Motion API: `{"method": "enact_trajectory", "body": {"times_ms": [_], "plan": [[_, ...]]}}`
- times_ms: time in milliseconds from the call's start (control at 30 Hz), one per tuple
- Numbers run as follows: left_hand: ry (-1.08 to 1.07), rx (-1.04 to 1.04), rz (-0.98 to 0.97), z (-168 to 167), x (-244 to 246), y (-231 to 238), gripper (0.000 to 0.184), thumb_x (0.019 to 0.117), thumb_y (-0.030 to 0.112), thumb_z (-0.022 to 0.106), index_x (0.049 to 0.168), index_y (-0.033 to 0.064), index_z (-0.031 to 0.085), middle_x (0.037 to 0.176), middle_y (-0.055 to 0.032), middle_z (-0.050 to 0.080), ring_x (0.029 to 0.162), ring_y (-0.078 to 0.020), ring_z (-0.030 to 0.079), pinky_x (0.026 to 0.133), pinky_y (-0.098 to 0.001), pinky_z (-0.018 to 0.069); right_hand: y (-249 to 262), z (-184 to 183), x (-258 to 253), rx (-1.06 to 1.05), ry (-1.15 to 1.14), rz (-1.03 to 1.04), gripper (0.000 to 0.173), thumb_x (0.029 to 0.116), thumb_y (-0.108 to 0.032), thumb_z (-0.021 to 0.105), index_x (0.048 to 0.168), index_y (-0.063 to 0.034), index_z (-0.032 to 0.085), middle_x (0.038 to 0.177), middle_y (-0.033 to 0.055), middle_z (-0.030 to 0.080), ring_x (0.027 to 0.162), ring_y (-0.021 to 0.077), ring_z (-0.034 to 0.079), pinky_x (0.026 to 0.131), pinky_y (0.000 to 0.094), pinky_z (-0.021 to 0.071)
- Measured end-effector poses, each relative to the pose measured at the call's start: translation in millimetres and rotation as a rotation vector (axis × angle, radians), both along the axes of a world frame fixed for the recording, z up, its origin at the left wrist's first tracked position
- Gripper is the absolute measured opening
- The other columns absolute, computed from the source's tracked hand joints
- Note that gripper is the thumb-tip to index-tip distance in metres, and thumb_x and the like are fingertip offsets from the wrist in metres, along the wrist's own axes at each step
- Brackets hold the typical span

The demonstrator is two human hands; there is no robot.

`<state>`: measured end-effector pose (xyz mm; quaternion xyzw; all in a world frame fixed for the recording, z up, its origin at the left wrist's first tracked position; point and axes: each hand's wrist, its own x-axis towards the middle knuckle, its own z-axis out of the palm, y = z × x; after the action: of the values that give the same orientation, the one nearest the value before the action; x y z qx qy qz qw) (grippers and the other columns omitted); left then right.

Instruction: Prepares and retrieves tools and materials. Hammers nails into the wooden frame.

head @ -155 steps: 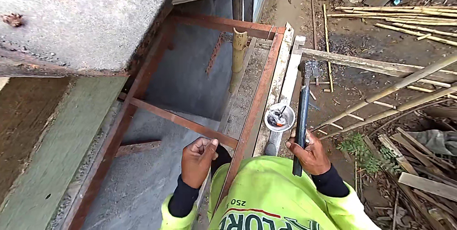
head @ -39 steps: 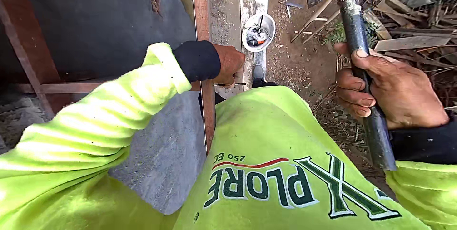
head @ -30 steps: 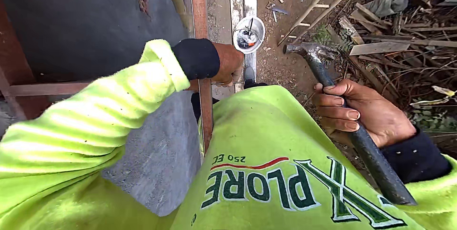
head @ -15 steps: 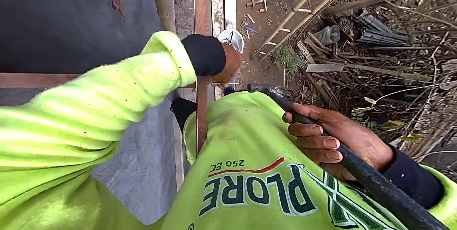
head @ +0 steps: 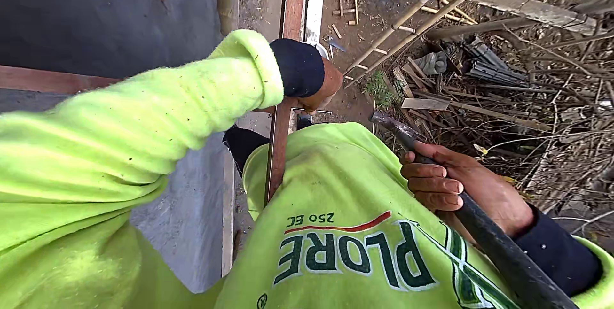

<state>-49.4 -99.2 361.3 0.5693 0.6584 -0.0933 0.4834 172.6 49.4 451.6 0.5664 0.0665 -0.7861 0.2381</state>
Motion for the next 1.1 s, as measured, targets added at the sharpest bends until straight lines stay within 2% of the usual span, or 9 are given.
{"method": "enact_trajectory", "body": {"times_ms": [133,367,533,733,900,967,1000,1033,1100], "plan": [[0.051,-0.009,-0.035,6.9,2.4,0.5,0.011,0.0895,0.015,0.078,0.085,0.0079,0.071,0.08,-0.005,0.066,0.07,-0.0201,0.064,0.067,-0.0408,0.0527,-7.4,0.1,-7.5,-0.198,0.087,0.112,0.049,0.1117,-0.046,0.022,0.099,-0.0092,0.052,0.063,-0.0023,0.05,0.044,0.0053,0.058,0.041,0.0189,0.0538],[0.017,-0.029,0.023,4.5,2.2,0.5,0.01,0.0867,0.01,0.079,0.084,0.0063,0.07,0.076,-0.005,0.067,0.066,-0.0188,0.065,0.065,-0.0392,0.0537,3.8,-0.9,-5.2,0.07,-0.052,-0.004,0.053,0.1118,-0.046,0.019,0.087,-0.0111,0.049,0.057,-0.0041,0.047,0.041,0.0023,0.054,0.039,0.0146,0.0482],[0.082,-0.027,-0.045,14.7,3.7,0.6,0.011,0.0895,0.013,0.077,0.091,0.0056,0.07,0.086,-0.0089,0.065,0.079,-0.026,0.065,0.071,-0.0461,0.052,-3.4,3.1,-11.0,-0.19,0.076,0.124,0.047,0.1117,-0.046,0.024,0.1,-0.0095,0.051,0.063,-0.0023,0.05,0.044,0.0052,0.058,0.041,0.0186,0.0537],[0.116,-0.009,-0.001,4.7,3.4,-1.8,0.013,0.0851,0.016,0.081,0.084,0.0072,0.071,0.079,-0.0071,0.066,0.072,-0.0245,0.065,0.067,-0.0469,0.0514,6.7,-0.1,-6.8,0.023,-0.054,0.0,0.053,0.1115,-0.046,0.019,0.087,-0.0111,0.05,0.058,-0.0038,0.048,0.042,0.0024,0.055,0.04,0.0145,0.0492],[0.078,-0.038,-0.011,18.6,3.8,-1.7,0.008,0.088,0.007,0.077,0.088,0.0038,0.07,0.083,-0.0085,0.066,0.077,-0.0244,0.065,0.071,-0.0446,0.0518,1.7,9.2,-11.4,-0.202,0.15,0.131,0.044,0.1112,-0.045,0.028,0.1,-0.0095,0.053,0.065,-0.0019,0.051,0.045,0.0058,0.059,0.042,0.0195,0.0548],[0.04,0.028,-0.048,-5.0,-2.1,3.9,0.015,0.0867,0.017,0.08,0.085,0.0066,0.069,0.08,-0.0068,0.065,0.073,-0.0235,0.064,0.069,-0.045,0.0524,15.3,10.2,-5.0,-0.11,0.096,0.036,0.047,0.1107,-0.047,0.028,0.098,-0.0091,0.053,0.064,-0.0021,0.05,0.046,0.005,0.059,0.043,0.0181,0.0542],[-0.008,0.219,-0.077,-44.4,-9.2,3.4,0.024,0.0817,0.028,0.084,0.078,0.0103,0.067,0.072,-0.0052,0.061,0.064,-0.0229,0.061,0.061,-0.0463,0.0502,18.5,9.5,-1.5,-0.051,0.045,-0.02,0.05,0.1106,-0.048,0.026,0.095,-0.0094,0.053,0.063,-0.0025,0.05,0.046,0.0044,0.059,0.043,0.0172,0.0539],[-0.097,0.599,-0.044,-108.2,-11.0,3.1,0.035,0.0671,0.04,0.087,0.063,0.0154,0.063,0.055,-0.0015,0.053,0.044,-0.0189,0.05,0.04,-0.0443,0.0406,18.1,8.1,0.2,0.01,-0.005,-0.059,0.052,0.1105,-0.049,0.025,0.091,-0.0094,0.052,0.06,-0.0027,0.05,0.045,0.0043,0.059,0.042,0.0169,0.0532],[-0.147,0.672,-0.069,-148.1,-14.7,13.6,0.037,0.0705,0.046,0.087,0.067,0.0168,0.065,0.057,-0.0011,0.053,0.047,-0.0196,0.052,0.044,-0.0475,0.0431,5.5,6.3,-4.8,0.06,-0.042,-0.007,0.053,0.1114,-0.047,0.022,0.087,-0.0101,0.052,0.057,-0.0033,0.049,0.042,0.0036,0.056,0.039,0.0163,0.0505]]}}
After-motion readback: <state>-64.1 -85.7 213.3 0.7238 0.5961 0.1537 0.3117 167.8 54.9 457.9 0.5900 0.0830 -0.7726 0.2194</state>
